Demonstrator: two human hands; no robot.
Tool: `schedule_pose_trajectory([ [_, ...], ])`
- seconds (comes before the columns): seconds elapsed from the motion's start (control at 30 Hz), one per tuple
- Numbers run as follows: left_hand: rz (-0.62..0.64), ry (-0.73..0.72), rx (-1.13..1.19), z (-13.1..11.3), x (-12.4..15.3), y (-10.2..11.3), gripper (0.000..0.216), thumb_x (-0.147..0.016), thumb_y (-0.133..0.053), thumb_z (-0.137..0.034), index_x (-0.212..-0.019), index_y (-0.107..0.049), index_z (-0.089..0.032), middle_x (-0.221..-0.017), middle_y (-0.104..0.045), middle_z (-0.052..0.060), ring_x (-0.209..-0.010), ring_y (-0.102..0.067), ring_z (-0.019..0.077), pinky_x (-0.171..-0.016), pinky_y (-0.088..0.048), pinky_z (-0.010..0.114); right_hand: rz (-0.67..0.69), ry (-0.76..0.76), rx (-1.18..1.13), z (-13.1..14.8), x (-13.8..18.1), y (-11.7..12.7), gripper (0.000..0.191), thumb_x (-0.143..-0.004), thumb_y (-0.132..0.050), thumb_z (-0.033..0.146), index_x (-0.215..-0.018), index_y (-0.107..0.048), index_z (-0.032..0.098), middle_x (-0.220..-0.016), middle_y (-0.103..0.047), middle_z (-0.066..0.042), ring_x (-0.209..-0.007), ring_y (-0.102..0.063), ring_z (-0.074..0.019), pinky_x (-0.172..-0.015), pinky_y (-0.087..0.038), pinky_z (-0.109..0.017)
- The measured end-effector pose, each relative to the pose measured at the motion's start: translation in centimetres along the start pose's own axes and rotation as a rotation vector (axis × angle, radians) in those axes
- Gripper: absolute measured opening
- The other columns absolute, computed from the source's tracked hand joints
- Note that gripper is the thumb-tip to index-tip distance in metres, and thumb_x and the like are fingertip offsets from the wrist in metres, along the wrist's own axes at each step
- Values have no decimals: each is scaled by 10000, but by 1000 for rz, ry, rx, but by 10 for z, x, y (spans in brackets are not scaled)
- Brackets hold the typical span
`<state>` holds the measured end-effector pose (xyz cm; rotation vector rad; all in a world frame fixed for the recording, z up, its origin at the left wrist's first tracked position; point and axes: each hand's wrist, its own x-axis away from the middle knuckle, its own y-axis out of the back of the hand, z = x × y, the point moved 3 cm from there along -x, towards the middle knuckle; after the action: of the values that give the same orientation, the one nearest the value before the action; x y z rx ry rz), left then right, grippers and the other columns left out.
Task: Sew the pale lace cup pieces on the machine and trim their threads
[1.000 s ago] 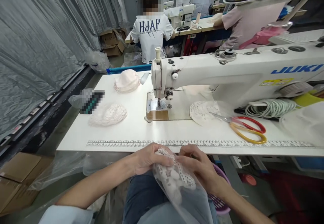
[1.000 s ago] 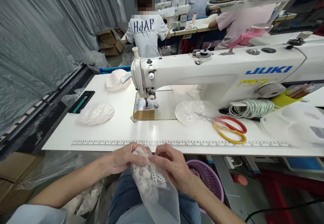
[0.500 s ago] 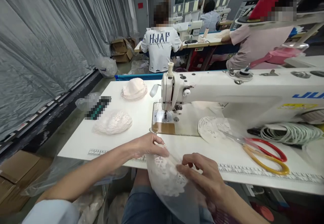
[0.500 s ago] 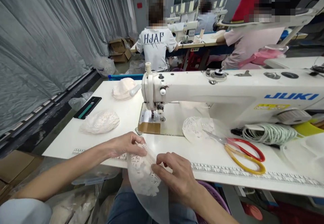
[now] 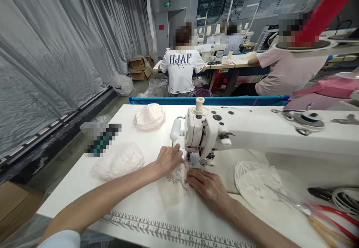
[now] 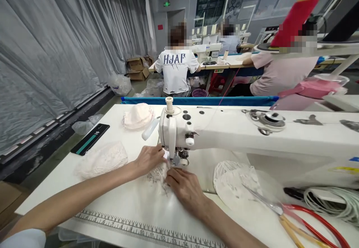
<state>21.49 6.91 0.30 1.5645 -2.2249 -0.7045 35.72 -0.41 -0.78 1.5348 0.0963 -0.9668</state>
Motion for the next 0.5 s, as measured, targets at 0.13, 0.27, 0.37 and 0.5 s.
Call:
schedule_pose_trajectory([
  [0.13,-105,-153,-369,2,12,7,181,-860,-490,-152,-680,-506,-159,-776,-549,47,-694,-483,159,-602,-287,286,0,-64,-75,0,1,4,276,-922,-341,76,-838,-594,146,-783,-659,-64,-693,-625,-154,-584,-479,-255],
  [0.27,-63,-470,-668,-12,37,-7,238,-869,-375,-29,-747,-541,-149,-811,-598,37,-735,-511,141,-667,-329,297,2,-88,-98,1,-1,7,301,-934,-323,89,-855,-610,140,-801,-670,-66,-617,-606,-137,-540,-453,-251],
  [0.37,15,-497,-667,-16,48,-15,209,-896,-376,-72,-822,-554,-155,-864,-612,25,-802,-534,141,-752,-338,324,33,-106,-92,2,0,7,346,-953,-284,111,-866,-619,132,-807,-677,-73,-588,-593,-134,-509,-426,-253],
  [0.5,67,-442,-616,-18,45,-13,262,-894,-323,-45,-902,-554,-169,-944,-622,40,-858,-548,152,-847,-314,362,54,-142,-59,2,3,7,389,-955,-255,104,-858,-631,123,-832,-683,-89,-580,-589,-134,-490,-404,-260],
])
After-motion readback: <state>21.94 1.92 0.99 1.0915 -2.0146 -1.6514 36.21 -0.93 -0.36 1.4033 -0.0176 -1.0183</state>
